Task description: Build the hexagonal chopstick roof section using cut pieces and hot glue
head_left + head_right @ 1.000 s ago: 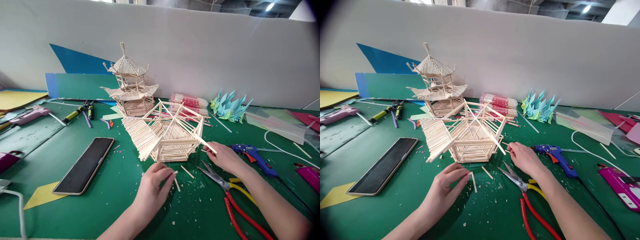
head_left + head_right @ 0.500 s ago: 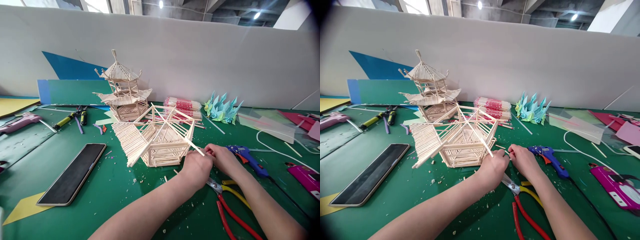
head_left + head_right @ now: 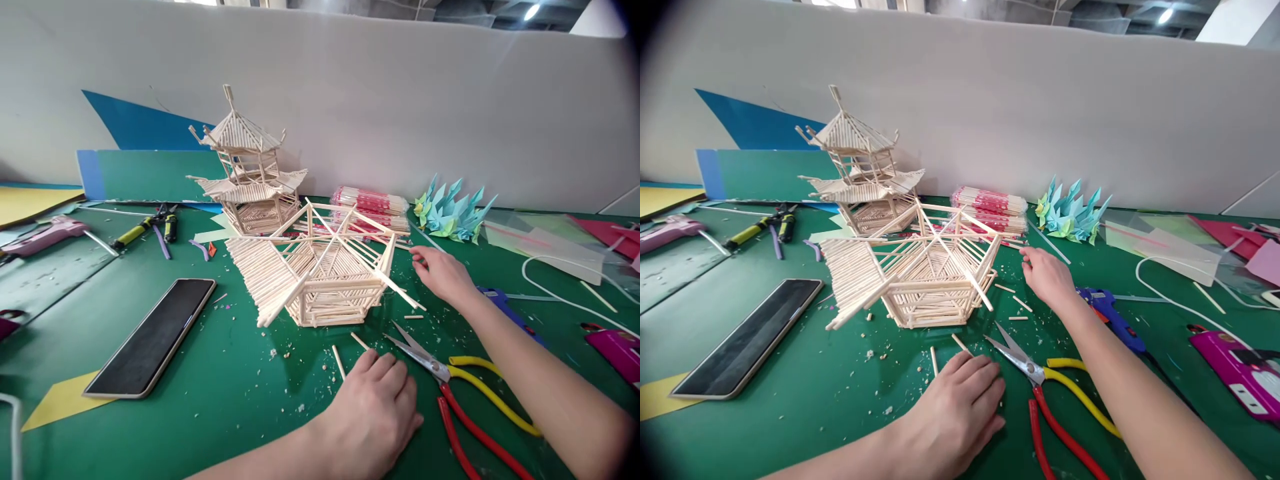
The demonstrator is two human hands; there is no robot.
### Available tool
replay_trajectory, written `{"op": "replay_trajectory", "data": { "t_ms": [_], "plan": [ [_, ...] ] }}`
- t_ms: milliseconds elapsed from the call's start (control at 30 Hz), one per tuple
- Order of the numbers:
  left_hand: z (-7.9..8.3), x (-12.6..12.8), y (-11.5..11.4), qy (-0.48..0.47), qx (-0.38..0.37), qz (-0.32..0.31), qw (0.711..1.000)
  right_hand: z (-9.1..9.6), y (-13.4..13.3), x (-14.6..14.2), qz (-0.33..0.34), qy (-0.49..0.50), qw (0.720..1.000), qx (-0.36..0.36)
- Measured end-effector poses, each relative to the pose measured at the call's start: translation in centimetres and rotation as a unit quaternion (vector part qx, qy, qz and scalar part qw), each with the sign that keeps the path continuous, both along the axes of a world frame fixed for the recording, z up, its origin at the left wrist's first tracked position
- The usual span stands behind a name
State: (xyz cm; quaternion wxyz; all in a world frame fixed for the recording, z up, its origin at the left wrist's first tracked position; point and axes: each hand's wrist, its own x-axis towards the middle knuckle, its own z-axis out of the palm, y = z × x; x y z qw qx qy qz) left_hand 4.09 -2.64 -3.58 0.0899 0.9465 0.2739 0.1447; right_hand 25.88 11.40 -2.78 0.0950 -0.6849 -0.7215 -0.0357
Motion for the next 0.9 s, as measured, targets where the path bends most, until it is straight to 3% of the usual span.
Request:
{"op": "replay_trajectory", "data": {
  "t_ms": [167, 300, 567, 733, 900],
  "plan": [
    [-1.7, -3.5, -1.3, 0.036, -0.031, 0.070, 0.996, -0.8, 4.2, -0.7, 0.005, -0.082, 0.996, -0.021],
    [-1.0, -3.6, -0.6, 0.052, -0.073, 0.063, 0.994, -1.2, 5.6, -1.2, 0.007, -0.132, 0.990, -0.050],
    [-0.2, -3.4, 0.1, 0.026, -0.116, 0.072, 0.990, -0.5, 5.9, -1.9, -0.002, -0.179, 0.977, -0.112],
    [-0.9, -3.6, -0.7, 0.017, -0.084, 0.081, 0.993, 0.8, 4.4, -1.7, -0.006, -0.161, 0.975, -0.151],
    [-3.2, -4.3, -1.8, -0.021, -0.004, 0.074, 0.997, 3.4, -0.7, -0.3, -0.009, -0.083, 0.989, -0.122]
  ]
}}
